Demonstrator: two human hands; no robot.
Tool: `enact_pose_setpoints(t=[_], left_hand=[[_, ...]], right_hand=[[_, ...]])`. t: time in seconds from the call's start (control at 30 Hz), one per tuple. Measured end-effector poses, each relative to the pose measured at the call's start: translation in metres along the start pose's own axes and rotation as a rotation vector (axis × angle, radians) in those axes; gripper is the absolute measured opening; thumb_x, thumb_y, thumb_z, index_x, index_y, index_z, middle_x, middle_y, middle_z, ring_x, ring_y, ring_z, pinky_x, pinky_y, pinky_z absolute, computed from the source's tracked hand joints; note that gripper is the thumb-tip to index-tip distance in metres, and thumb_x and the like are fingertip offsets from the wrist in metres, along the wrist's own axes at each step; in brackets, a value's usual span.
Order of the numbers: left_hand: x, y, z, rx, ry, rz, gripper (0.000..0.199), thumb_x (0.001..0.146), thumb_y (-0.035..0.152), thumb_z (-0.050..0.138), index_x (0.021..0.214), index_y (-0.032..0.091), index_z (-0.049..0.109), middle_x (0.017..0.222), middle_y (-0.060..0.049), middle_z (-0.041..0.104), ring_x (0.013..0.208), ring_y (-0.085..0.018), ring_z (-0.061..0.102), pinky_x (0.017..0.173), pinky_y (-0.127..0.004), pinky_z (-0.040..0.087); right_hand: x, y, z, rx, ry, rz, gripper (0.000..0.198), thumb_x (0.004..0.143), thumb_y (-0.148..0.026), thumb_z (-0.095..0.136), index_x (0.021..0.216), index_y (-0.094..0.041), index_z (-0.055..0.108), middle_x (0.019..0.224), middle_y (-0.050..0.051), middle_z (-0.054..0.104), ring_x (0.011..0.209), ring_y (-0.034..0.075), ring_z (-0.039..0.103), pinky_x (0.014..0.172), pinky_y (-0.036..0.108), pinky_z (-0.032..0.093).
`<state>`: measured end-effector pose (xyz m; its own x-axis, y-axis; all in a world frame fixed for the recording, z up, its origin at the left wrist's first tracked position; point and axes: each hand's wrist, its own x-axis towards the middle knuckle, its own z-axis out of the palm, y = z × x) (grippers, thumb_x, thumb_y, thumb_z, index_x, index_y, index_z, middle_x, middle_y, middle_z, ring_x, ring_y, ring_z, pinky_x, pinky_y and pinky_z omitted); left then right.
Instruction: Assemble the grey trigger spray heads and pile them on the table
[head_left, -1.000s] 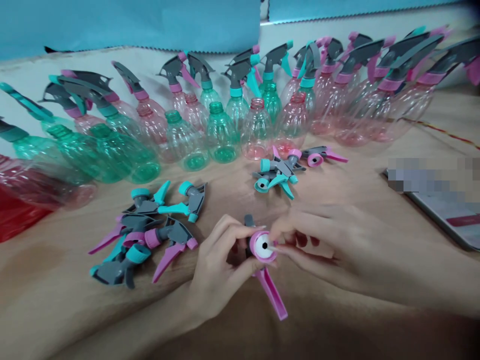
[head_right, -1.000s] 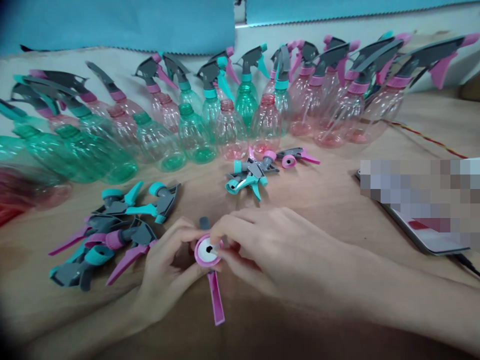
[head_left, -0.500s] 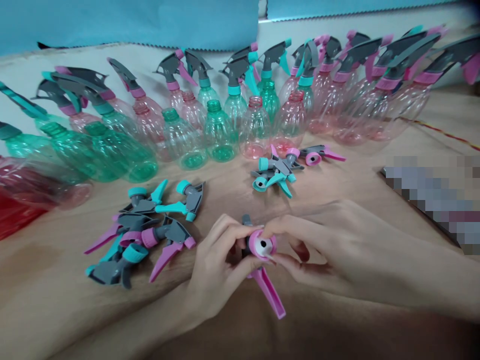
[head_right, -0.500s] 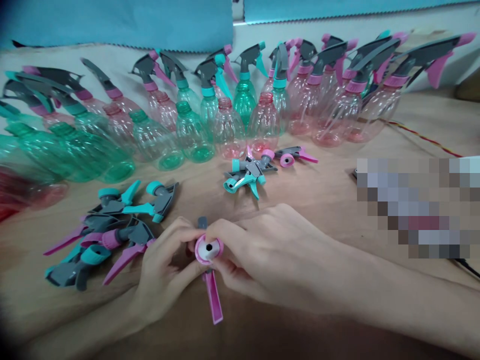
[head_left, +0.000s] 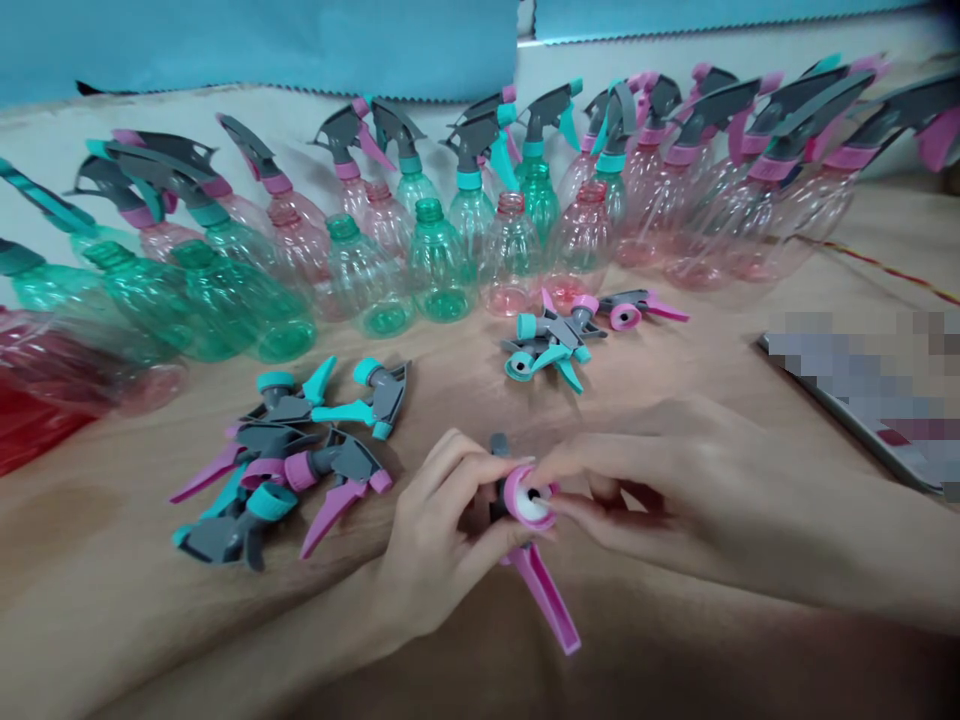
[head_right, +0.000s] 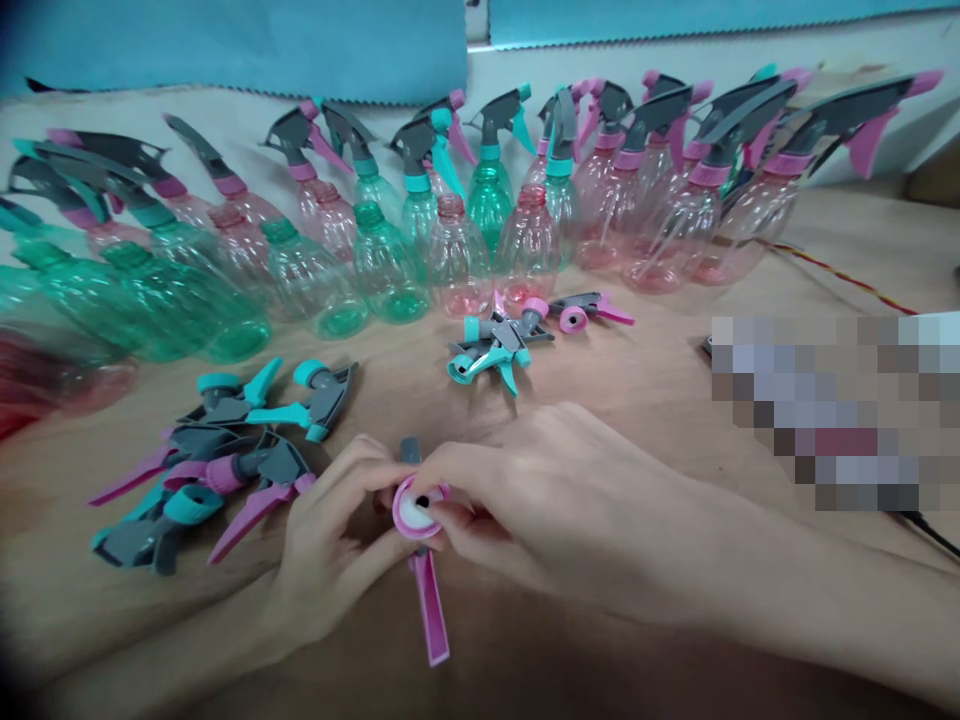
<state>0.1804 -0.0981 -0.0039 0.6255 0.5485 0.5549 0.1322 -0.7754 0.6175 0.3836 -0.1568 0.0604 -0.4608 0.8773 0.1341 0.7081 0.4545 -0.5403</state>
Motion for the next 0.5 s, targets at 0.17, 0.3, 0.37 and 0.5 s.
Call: enact_pose_setpoints(t=[0.17, 0.3, 0.37, 0.5], left_hand=[[-0.0002, 0.0, -0.0013, -0.014, -0.005, -0.021, 0.023, 0.084, 0.035, 0.066, 0.096, 0.017, 0.062, 0.072, 0.0, 0.051, 0.066, -0.013, 0.049, 0.056, -0.024, 0.041], [-0.0002, -0.0007, -0.0011, -0.006, -0.002, -0.013, 0.025, 0.084, 0.036, 0.066, 0.098, 0.016, 0.062, 0.072, 0.0, 0.05, 0.066, -0.013, 0.049, 0.057, -0.024, 0.041], [0.0002, -0.0009, -0.0006, 0.0, -0.001, -0.006, 0.025, 0.084, 0.036, 0.066, 0.098, 0.016, 0.061, 0.072, 0.0, 0.051, 0.066, -0.012, 0.048, 0.056, -0.023, 0.041], [0.0007, -0.0011, 0.0004, 0.028, 0.005, -0.006, 0.025, 0.082, 0.035, 0.068, 0.098, 0.016, 0.061, 0.074, 0.0, 0.051, 0.066, -0.012, 0.048, 0.055, -0.023, 0.04]], right_hand=[[0.0023, -0.0009, 0.0007, 0.017, -0.033, 0.031, 0.014, 0.087, -0.024, 0.055, 0.095, -0.025, 0.067, 0.07, -0.005, 0.063, 0.057, 0.008, 0.05, 0.05, 0.023, 0.032], [0.0023, -0.0022, -0.0014, 0.022, -0.044, 0.039, 0.015, 0.088, -0.026, 0.055, 0.098, -0.025, 0.067, 0.07, -0.004, 0.064, 0.057, 0.01, 0.053, 0.051, 0.024, 0.033], [0.0018, -0.0024, -0.0013, 0.039, -0.045, 0.047, 0.015, 0.089, -0.025, 0.054, 0.096, -0.024, 0.067, 0.073, -0.003, 0.065, 0.062, 0.011, 0.055, 0.054, 0.024, 0.035], [0.0017, -0.0014, 0.0025, -0.002, -0.006, 0.06, 0.013, 0.09, -0.022, 0.054, 0.091, -0.024, 0.066, 0.077, -0.003, 0.066, 0.064, 0.011, 0.055, 0.056, 0.024, 0.035]])
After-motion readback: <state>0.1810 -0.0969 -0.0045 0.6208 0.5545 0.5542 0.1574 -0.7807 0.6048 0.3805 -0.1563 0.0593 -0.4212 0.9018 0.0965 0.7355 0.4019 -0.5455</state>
